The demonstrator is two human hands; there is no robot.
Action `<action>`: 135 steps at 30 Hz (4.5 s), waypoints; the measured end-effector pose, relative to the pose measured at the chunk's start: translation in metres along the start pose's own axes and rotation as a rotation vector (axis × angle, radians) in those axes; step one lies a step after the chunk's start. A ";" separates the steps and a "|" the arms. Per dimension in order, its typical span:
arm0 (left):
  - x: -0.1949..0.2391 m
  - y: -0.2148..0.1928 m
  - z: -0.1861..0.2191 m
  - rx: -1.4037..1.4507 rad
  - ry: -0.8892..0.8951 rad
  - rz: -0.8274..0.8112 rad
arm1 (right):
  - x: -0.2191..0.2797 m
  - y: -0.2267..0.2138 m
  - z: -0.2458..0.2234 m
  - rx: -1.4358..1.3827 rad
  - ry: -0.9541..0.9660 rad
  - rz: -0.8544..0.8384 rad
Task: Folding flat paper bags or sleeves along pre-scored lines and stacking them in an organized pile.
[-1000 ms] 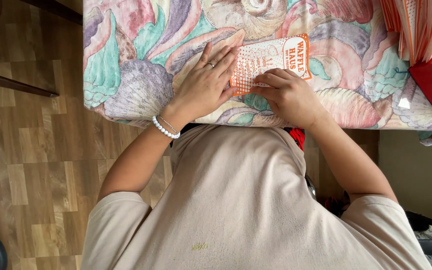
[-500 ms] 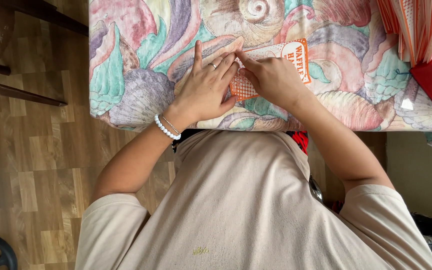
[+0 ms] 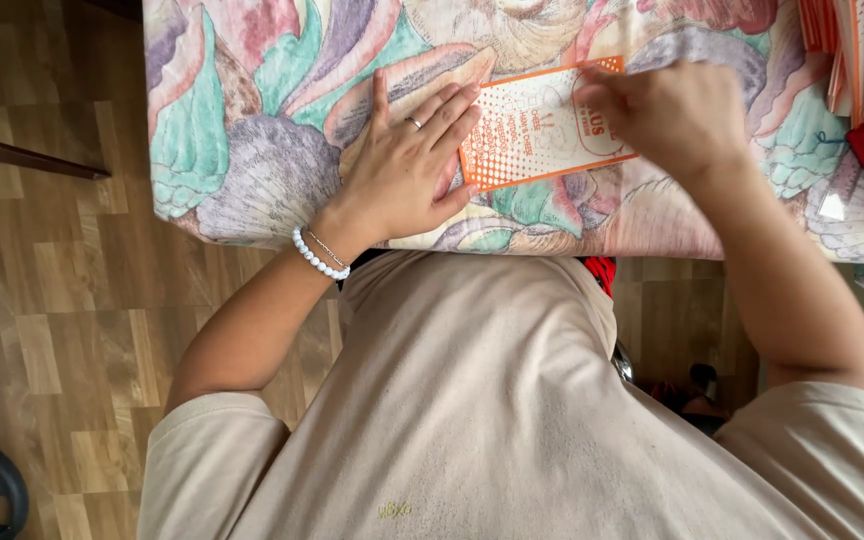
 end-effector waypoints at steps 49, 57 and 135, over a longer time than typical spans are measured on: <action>-0.011 -0.011 0.008 0.085 0.156 0.077 | -0.048 -0.042 -0.025 -0.780 -0.006 -0.015; 0.003 -0.029 -0.005 0.343 0.107 0.538 | 0.041 -0.027 0.154 -1.206 0.741 0.175; -0.174 -0.096 -0.101 -0.241 0.116 0.420 | -0.195 0.045 0.023 -1.200 0.321 0.094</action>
Point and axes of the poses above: each hand's wrist, its own x-axis away from the middle knuckle, its own y-axis out of the palm, z = x × y, the point moved 3 cm from there along -x, towards the middle knuckle, and after that the axes turned 13 degrees about x, right-handed, at the moved point
